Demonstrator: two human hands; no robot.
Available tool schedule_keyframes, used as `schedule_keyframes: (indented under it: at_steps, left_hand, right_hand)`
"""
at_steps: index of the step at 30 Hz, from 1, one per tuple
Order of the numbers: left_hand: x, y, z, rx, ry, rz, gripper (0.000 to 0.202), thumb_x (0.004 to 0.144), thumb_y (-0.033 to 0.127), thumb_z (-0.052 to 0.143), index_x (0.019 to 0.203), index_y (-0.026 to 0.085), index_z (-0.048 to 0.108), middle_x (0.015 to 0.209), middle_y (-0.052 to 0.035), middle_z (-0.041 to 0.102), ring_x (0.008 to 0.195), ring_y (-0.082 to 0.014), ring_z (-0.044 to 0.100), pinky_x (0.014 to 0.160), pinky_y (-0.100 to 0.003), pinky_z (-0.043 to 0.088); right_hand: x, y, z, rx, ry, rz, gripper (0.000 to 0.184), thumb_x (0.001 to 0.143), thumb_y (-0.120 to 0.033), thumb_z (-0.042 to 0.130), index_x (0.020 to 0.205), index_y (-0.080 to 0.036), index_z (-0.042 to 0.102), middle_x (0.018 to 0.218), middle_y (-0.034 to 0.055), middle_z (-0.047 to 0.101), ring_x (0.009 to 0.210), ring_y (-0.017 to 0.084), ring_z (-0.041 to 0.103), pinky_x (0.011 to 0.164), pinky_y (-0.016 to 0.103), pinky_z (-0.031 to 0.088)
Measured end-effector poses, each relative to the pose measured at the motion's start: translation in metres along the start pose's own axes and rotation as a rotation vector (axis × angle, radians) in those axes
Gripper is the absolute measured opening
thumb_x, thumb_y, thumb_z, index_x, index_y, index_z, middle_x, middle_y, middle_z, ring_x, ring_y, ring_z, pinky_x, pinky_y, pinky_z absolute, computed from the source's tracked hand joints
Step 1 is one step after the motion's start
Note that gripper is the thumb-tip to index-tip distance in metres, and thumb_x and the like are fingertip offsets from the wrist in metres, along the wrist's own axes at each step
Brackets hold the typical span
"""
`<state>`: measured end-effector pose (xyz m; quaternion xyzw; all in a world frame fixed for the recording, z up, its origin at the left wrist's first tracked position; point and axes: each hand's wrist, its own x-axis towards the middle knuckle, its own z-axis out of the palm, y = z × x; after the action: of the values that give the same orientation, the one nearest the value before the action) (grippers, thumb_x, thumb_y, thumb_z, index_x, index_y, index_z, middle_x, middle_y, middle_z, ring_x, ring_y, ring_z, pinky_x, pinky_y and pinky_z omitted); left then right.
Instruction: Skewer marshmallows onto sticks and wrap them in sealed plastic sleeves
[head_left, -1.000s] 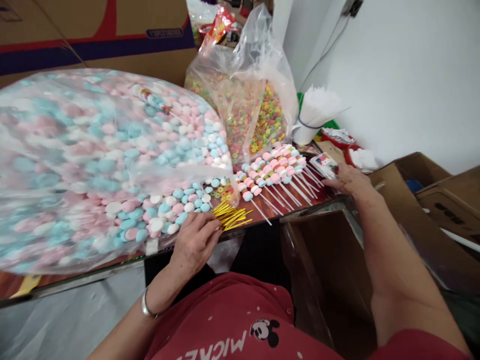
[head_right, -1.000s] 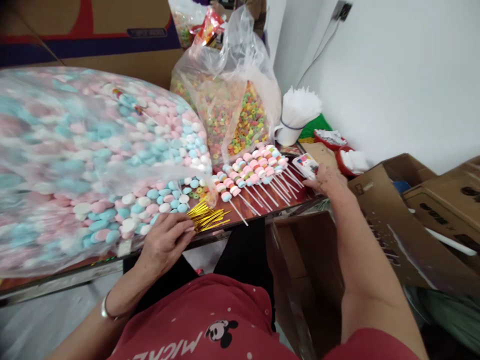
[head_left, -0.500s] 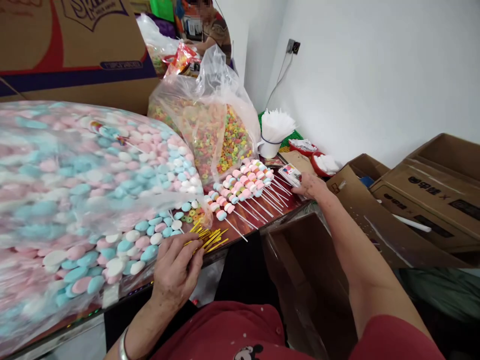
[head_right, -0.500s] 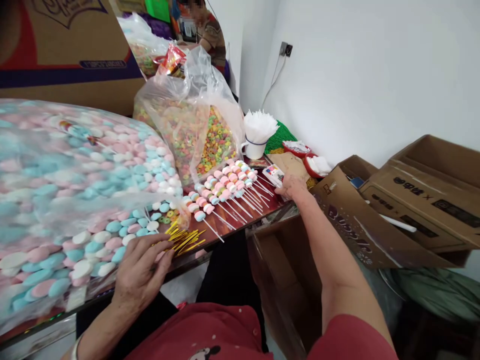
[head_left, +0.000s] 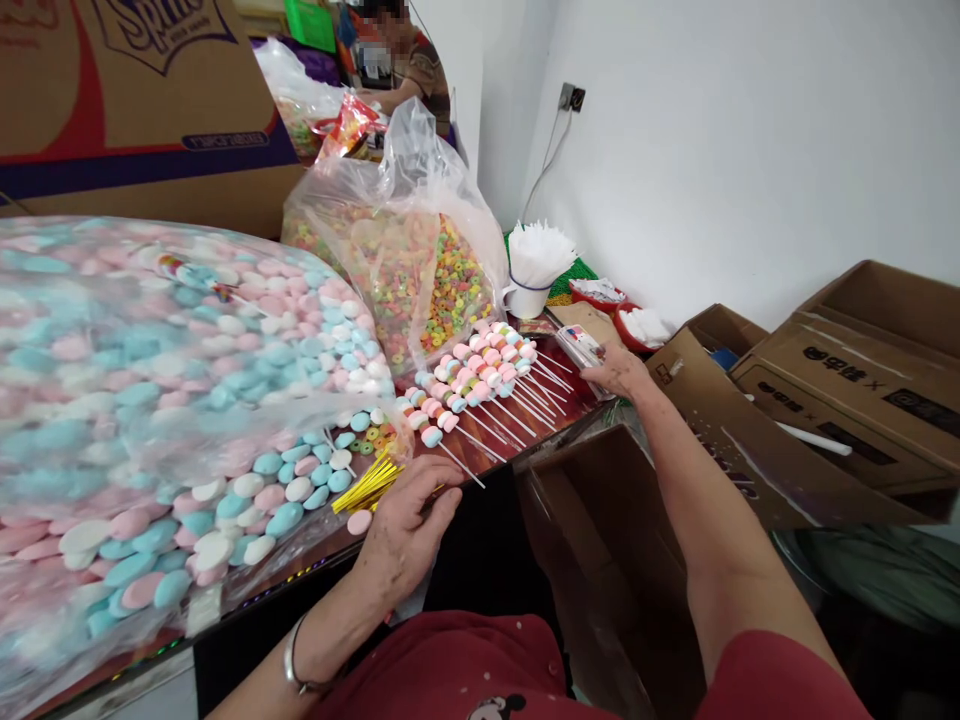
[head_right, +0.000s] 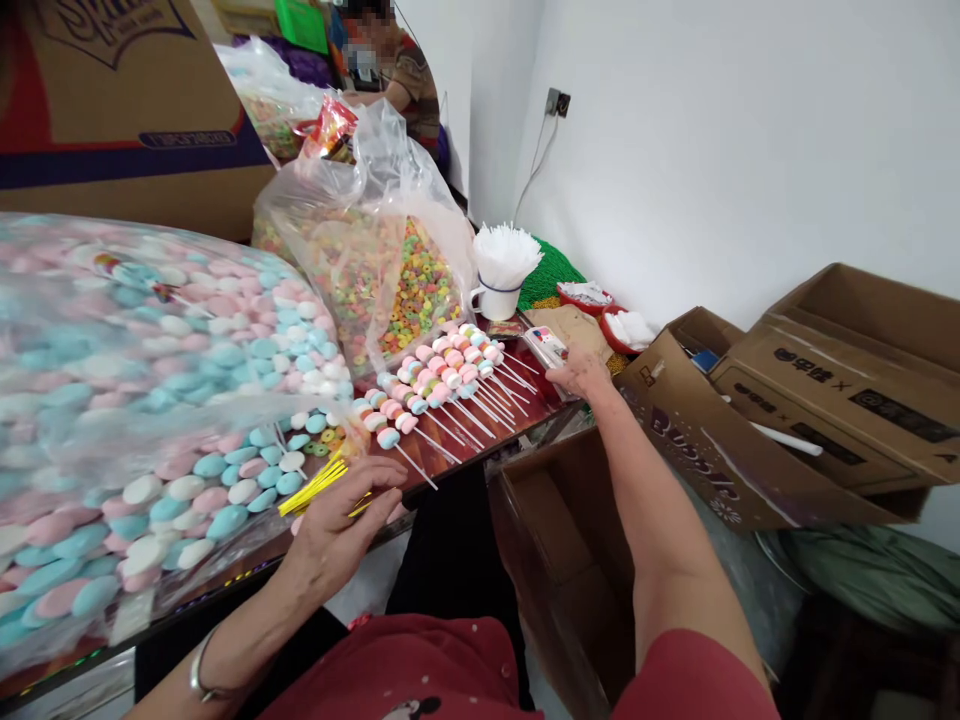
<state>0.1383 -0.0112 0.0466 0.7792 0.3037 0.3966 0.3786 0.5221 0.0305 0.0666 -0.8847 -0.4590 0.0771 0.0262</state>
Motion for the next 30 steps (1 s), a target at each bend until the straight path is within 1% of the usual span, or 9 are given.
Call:
schedule_keyframes:
  at_steps: [8, 11, 14, 16, 19, 21, 24, 27, 30]
  left_hand:
    - [0.049, 0.017, 0.027, -0.304, -0.148, -0.359, 0.010, 0.081, 0.026, 0.061, 0.086, 0.020, 0.068, 0.080, -0.0015, 0.067, 0.070, -0.0162, 0.058, 0.064, -0.028, 0.045]
    - [0.075, 0.023, 0.047, -0.497, -0.143, -0.414, 0.017, 0.078, 0.029, 0.068, 0.092, 0.019, 0.067, 0.093, -0.0047, 0.069, 0.085, -0.0196, 0.063, 0.076, -0.031, 0.049]
    - [0.100, 0.028, 0.070, -0.708, -0.068, -0.487, 0.042, 0.069, 0.032, 0.082, 0.105, 0.017, 0.065, 0.113, -0.0111, 0.067, 0.108, -0.0261, 0.062, 0.093, -0.037, 0.048]
    - [0.112, 0.030, 0.085, -0.882, -0.052, -0.505, 0.052, 0.064, 0.032, 0.087, 0.109, 0.017, 0.064, 0.123, -0.0132, 0.065, 0.118, -0.0280, 0.059, 0.099, -0.038, 0.046]
    - [0.117, 0.031, 0.101, -1.155, -0.090, -0.459, 0.049, 0.067, 0.035, 0.086, 0.107, 0.017, 0.065, 0.117, -0.0113, 0.070, 0.115, -0.0277, 0.063, 0.099, -0.037, 0.047]
    - [0.114, 0.030, 0.104, -1.259, -0.045, -0.473, 0.046, 0.069, 0.038, 0.084, 0.105, 0.016, 0.066, 0.107, -0.0091, 0.073, 0.108, -0.0273, 0.067, 0.096, -0.037, 0.050]
    - [0.107, 0.025, 0.097, -1.368, 0.030, -0.594, 0.045, 0.072, 0.041, 0.079, 0.107, 0.016, 0.066, 0.101, -0.0082, 0.075, 0.102, -0.0286, 0.070, 0.094, -0.040, 0.053]
    - [0.099, 0.020, 0.083, -1.445, -0.018, -0.724, 0.043, 0.075, 0.044, 0.072, 0.107, 0.015, 0.067, 0.097, -0.0092, 0.076, 0.100, -0.0309, 0.071, 0.094, -0.044, 0.054]
    - [0.091, 0.015, 0.071, -1.472, -0.073, -0.775, 0.043, 0.075, 0.045, 0.070, 0.105, 0.014, 0.068, 0.090, -0.0096, 0.077, 0.090, -0.0312, 0.073, 0.090, -0.047, 0.056]
  right_hand:
    - [-0.020, 0.007, -0.008, 0.229, 0.129, 0.016, 0.062, 0.076, -0.041, 0.062, 0.129, -0.009, 0.055, 0.115, 0.0154, 0.067, 0.102, 0.029, 0.065, 0.086, 0.034, 0.052]
    - [-0.045, 0.004, -0.018, 0.510, 0.191, -0.036, 0.063, 0.070, -0.041, 0.065, 0.125, -0.011, 0.058, 0.115, 0.0129, 0.068, 0.102, 0.030, 0.065, 0.088, 0.036, 0.053]
    - [-0.078, -0.011, -0.024, 0.729, 0.160, -0.141, 0.062, 0.066, -0.045, 0.068, 0.120, -0.014, 0.061, 0.108, 0.0096, 0.071, 0.096, 0.029, 0.066, 0.086, 0.040, 0.055]
    - [-0.100, -0.028, -0.024, 0.813, 0.139, -0.186, 0.065, 0.066, -0.047, 0.070, 0.121, -0.014, 0.058, 0.108, 0.0097, 0.071, 0.094, 0.029, 0.067, 0.085, 0.041, 0.055]
    - [-0.126, -0.052, -0.019, 0.807, 0.120, -0.283, 0.074, 0.067, -0.044, 0.074, 0.132, -0.017, 0.049, 0.113, 0.0107, 0.069, 0.098, 0.029, 0.068, 0.087, 0.042, 0.055]
    - [-0.139, -0.064, -0.018, 0.753, 0.136, -0.402, 0.081, 0.067, -0.043, 0.076, 0.137, -0.019, 0.044, 0.124, 0.0130, 0.065, 0.107, 0.031, 0.066, 0.092, 0.045, 0.053]
    - [-0.153, -0.069, -0.023, 0.714, 0.096, -0.571, 0.084, 0.073, -0.048, 0.073, 0.144, -0.018, 0.039, 0.130, 0.0151, 0.063, 0.114, 0.033, 0.063, 0.094, 0.048, 0.052]
    - [-0.159, -0.066, -0.034, 0.766, 0.009, -0.597, 0.057, 0.086, -0.050, 0.062, 0.134, -0.022, 0.050, 0.107, 0.0078, 0.073, 0.090, 0.026, 0.071, 0.079, 0.040, 0.057]
    - [-0.154, -0.064, -0.041, 0.863, 0.101, -0.511, 0.031, 0.090, -0.045, 0.058, 0.112, -0.024, 0.062, 0.078, -0.0001, 0.071, 0.066, 0.019, 0.068, 0.067, 0.033, 0.057]
